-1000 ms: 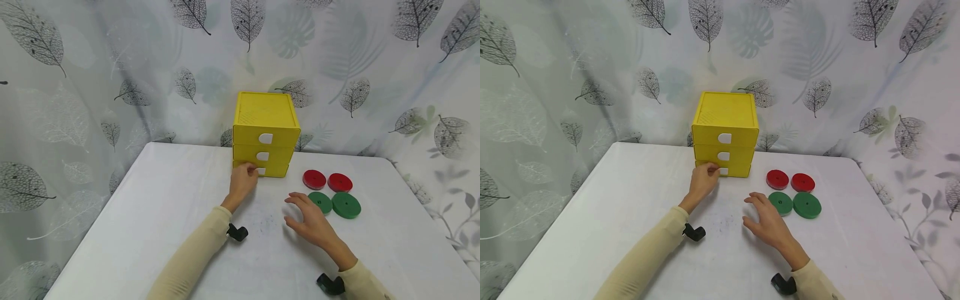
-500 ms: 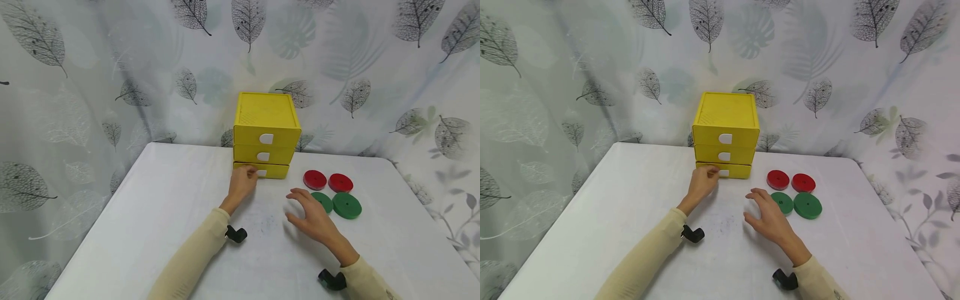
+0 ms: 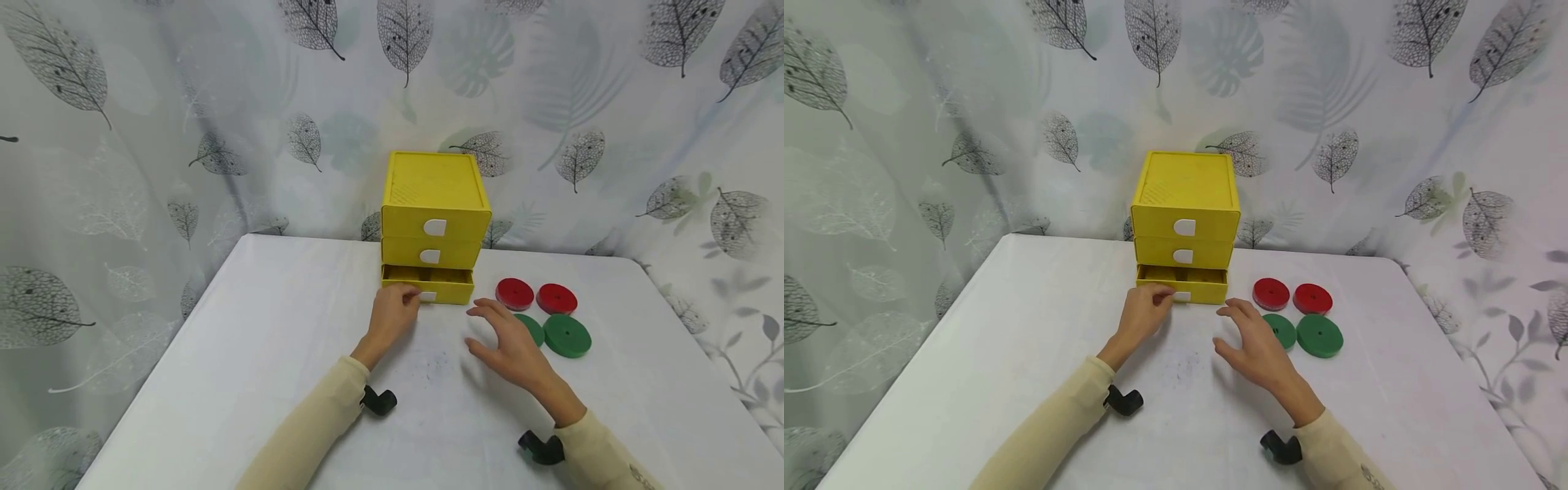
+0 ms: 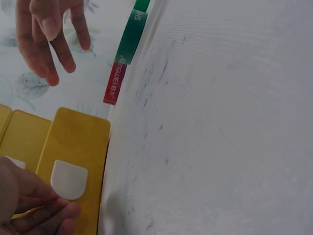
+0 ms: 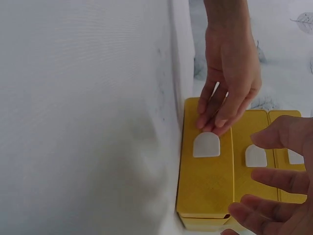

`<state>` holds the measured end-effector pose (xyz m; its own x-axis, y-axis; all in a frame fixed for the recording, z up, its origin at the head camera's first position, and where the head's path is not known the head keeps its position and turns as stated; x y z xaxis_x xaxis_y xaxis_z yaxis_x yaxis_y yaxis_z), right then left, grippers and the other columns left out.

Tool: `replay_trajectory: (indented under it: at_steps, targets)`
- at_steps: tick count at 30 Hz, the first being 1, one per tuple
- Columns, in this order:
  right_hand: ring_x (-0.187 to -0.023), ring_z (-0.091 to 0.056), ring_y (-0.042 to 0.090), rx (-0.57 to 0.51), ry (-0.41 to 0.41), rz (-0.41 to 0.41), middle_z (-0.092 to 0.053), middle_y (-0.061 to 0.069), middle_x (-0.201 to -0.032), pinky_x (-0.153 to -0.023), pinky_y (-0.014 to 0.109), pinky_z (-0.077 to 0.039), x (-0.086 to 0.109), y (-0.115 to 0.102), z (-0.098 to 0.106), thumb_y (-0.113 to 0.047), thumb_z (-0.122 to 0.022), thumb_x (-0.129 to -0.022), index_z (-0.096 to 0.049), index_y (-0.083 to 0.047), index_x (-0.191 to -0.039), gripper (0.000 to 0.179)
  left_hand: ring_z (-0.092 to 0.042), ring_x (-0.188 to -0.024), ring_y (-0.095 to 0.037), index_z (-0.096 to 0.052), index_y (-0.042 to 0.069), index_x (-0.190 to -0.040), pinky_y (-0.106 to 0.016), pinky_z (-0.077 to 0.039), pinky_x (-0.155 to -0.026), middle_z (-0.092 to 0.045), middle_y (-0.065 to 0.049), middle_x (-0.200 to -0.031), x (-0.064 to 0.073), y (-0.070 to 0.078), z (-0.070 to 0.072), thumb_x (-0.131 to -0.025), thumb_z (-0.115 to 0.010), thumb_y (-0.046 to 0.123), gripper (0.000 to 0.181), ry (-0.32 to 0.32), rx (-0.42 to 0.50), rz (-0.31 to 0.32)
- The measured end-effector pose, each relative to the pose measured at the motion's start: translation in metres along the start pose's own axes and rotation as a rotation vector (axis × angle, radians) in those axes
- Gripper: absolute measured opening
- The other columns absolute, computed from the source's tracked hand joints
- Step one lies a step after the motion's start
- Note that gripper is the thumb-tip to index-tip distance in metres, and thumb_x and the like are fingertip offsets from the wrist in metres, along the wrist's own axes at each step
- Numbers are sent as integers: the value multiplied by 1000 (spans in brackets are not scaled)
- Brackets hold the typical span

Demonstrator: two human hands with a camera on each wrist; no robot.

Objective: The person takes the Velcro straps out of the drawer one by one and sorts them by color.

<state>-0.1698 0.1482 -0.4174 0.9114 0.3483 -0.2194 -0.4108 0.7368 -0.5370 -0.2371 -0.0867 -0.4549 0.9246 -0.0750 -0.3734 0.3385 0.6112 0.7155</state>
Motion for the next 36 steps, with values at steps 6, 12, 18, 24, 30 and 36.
replay_trajectory:
  at_steps: [6,12,18,24,30,36]
  targets:
    - [-133,-51,40,-5,15,25,-52,19,-147,-97,60,-51,-8,-5,3,-15,-85,-85,-62,-3,-135,57,-71,-82,-18,-82,2,-100,-32,-57,-74,-77,-5,-90,10,2,4,-93,-76,5,10,4,-24,-39]
    - [-133,-52,38,-19,27,54,-53,17,-147,-97,57,-52,-16,-10,8,-16,-85,-85,-62,-4,-135,57,-69,-78,-14,-83,3,-95,-29,-56,-71,-76,-2,-85,19,4,6,-91,-80,5,6,5,-48,-54]
    - [-134,-52,38,-18,20,35,-54,17,-148,-98,57,-52,-22,-12,8,-16,-84,-86,-63,-5,-135,55,-70,-79,-15,-83,4,-95,-30,-57,-72,-77,-2,-86,25,4,7,-89,-81,4,7,27,-40,-103]
    - [-134,-52,39,-9,8,41,-54,17,-148,-99,57,-51,-31,-12,7,-14,-84,-86,-62,-4,-136,56,-73,-84,-19,-83,4,-98,-34,-59,-75,-78,-5,-90,28,7,6,-90,-81,4,8,47,-56,-132]
    - [-132,-53,39,-1,3,56,-55,18,-146,-100,56,-51,-40,-10,8,-12,-83,-85,-61,-2,-136,56,-74,-82,-19,-83,5,-99,-36,-60,-73,-77,-3,-89,26,13,3,-94,-78,8,7,-5,-207,-162]
    - [-131,-55,38,-5,7,80,-56,19,-144,-102,56,-49,-46,-9,8,-12,-82,-87,-62,0,-134,52,-70,-73,-16,-82,7,-92,-35,-58,-66,-75,-1,-82,26,12,2,-93,-79,8,4,15,-256,-172]
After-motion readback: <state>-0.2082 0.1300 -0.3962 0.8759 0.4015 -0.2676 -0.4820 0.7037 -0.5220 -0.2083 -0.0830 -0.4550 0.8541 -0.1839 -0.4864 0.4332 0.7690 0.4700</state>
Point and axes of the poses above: each hand's wrist, its own x-axis away from the middle knuckle, its own z-axis out of the back of the hand, y = z × x, the point moved 1 cm from there along -x, towards the middle knuckle
